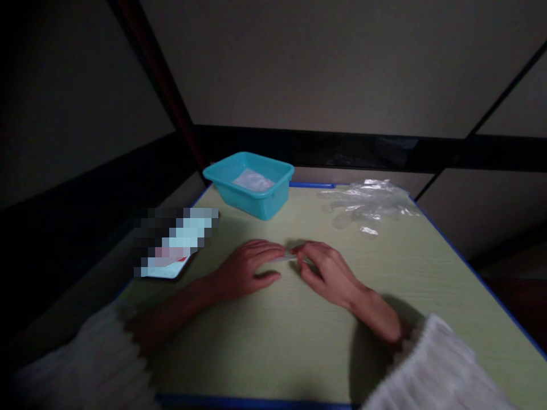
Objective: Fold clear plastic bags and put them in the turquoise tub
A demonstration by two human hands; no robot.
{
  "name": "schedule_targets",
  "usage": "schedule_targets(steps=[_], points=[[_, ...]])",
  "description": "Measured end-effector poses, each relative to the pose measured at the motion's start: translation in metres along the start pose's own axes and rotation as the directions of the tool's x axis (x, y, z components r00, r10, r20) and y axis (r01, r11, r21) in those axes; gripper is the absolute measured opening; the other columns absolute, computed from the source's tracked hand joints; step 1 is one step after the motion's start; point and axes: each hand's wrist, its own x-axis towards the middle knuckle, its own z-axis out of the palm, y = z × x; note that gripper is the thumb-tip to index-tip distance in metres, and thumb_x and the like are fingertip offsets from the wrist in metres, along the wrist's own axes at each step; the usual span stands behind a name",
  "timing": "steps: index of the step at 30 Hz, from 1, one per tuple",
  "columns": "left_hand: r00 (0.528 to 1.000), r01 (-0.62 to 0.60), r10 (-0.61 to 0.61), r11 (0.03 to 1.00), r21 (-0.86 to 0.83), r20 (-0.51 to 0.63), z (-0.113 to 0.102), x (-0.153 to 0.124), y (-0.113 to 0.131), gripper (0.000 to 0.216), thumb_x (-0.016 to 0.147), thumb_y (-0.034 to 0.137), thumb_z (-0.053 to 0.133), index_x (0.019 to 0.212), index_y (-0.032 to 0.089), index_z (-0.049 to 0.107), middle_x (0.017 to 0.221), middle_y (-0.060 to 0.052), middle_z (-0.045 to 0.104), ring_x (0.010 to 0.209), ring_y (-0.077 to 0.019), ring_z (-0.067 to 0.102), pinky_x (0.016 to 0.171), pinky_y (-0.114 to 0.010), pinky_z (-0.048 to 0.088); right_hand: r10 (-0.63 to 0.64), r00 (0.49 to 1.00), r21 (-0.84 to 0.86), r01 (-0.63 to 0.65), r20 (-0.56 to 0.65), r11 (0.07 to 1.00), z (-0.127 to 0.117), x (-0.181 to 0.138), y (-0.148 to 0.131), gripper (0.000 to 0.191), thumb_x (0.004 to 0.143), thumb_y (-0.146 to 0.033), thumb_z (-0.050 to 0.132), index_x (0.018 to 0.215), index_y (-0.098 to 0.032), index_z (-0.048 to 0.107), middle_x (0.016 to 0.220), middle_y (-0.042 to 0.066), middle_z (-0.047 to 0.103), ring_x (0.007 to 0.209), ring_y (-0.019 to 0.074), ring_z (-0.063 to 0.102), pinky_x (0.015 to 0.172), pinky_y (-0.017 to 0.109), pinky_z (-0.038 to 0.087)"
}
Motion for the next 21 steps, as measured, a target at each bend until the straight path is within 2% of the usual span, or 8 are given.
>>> schedule_targets(steps=[2, 4, 5, 7, 10, 14, 18, 21], points=[[0.987, 0.147, -0.153, 0.982, -0.118, -0.044, 0.003, 0.004, 0.004, 0.022, 0.081, 0.031, 0.054, 0.084, 0.013, 0.067, 0.085, -0.008, 0.07, 0.082, -0.0213, 0.064, 0.079, -0.033, 0.048, 0.205, 0.973, 0.207, -0.18, -0.106, 0.962, 0.0, 0.002, -0.005, 0.012, 0.088, -0.022, 0.045, 0.08, -0.02, 0.053, 0.072, 0.001, 0.061, 0.065, 0.0149, 0.059, 0.058, 0.026, 0.048], [0.949, 0.286, -0.313, 0.91, -0.3, -0.046, 0.005, 0.007, 0.009, 0.025, 0.081, 0.031, 0.053, 0.067, 0.013, 0.063, 0.065, -0.003, 0.064, 0.066, -0.0167, 0.06, 0.063, -0.027, 0.046, 0.357, 0.924, 0.39, -0.28, -0.139, 0.877, 0.0, 0.003, -0.009, 0.01, 0.088, -0.028, 0.047, 0.083, -0.021, 0.051, 0.064, -0.002, 0.055, 0.055, 0.0122, 0.054, 0.047, 0.023, 0.043], [0.928, 0.331, -0.373, 0.854, -0.401, -0.027, 0.006, 0.009, 0.01, 0.026, 0.08, 0.032, 0.054, 0.063, 0.013, 0.061, 0.061, -0.002, 0.062, 0.061, -0.0151, 0.058, 0.058, -0.024, 0.044, 0.4, 0.907, 0.465, -0.3, -0.132, 0.833, 0.0, 0.004, -0.01, 0.009, 0.088, -0.031, 0.049, 0.089, -0.022, 0.05, 0.061, -0.004, 0.052, 0.05, 0.0112, 0.051, 0.043, 0.022, 0.04], [0.896, 0.38, -0.441, 0.717, -0.585, 0.041, 0.007, 0.011, 0.012, 0.023, 0.077, 0.032, 0.056, 0.064, 0.013, 0.06, 0.061, -0.001, 0.062, 0.059, -0.0137, 0.057, 0.054, -0.022, 0.042, 0.425, 0.9, 0.557, -0.305, -0.095, 0.772, 0.002, 0.005, -0.013, 0.023, 0.086, -0.035, 0.055, 0.104, -0.025, 0.046, 0.059, -0.007, 0.049, 0.045, 0.0105, 0.047, 0.039, 0.021, 0.037], [0.861, 0.419, -0.491, 0.535, -0.733, 0.134, 0.008, 0.014, 0.013, 0.02, 0.072, 0.032, 0.059, 0.069, 0.012, 0.062, 0.064, -0.003, 0.064, 0.062, -0.015, 0.061, 0.055, -0.022, 0.044, 0.391, 0.911, 0.548, -0.264, -0.128, 0.794, 0.007, 0.004, -0.014, 0.034, 0.081, -0.038, 0.061, 0.11, -0.025, 0.048, 0.064, -0.004, 0.055, 0.052, 0.0133, 0.054, 0.044, 0.024, 0.043], [0.841, 0.428, -0.513, 0.433, -0.793, 0.174, 0.009, 0.014, 0.013, 0.02, 0.07, 0.031, 0.063, 0.072, 0.011, 0.064, 0.069, -0.005, 0.068, 0.066, -0.0165, 0.064, 0.056, -0.022, 0.045, 0.377, 0.907, 0.466, -0.256, -0.187, 0.847, 0.014, 0.003, -0.01, 0.022, 0.079, -0.037, 0.062, 0.094, -0.022, 0.063, 0.088, 0.006, 0.068, 0.068, 0.0182, 0.062, 0.053, 0.029, 0.049], [0.835, 0.438, -0.5, 0.352, -0.827, 0.23, 0.011, 0.014, 0.014, 0.024, 0.068, 0.031, 0.068, 0.078, 0.009, 0.067, 0.077, -0.009, 0.071, 0.067, -0.0171, 0.065, 0.054, -0.022, 0.044, 0.444, 0.881, 0.46, -0.33, -0.163, 0.824, 0.018, 0.001, -0.002, 0.018, 0.076, -0.033, 0.063, 0.088, -0.022, 0.07, 0.082, 0.004, 0.071, 0.061, 0.0176, 0.061, 0.048, 0.028, 0.047], [0.823, 0.446, -0.505, 0.292, -0.846, 0.259, 0.01, 0.015, 0.013, 0.026, 0.064, 0.03, 0.073, 0.079, 0.009, 0.068, 0.075, -0.009, 0.071, 0.064, -0.0168, 0.065, 0.052, -0.022, 0.043, 0.463, 0.871, 0.47, -0.343, -0.164, 0.813, 0.02, 0.001, 0.001, 0.018, 0.075, -0.033, 0.064, 0.087, -0.022, 0.071, 0.076, 0.004, 0.071, 0.059, 0.017, 0.061, 0.046, 0.027, 0.046]])
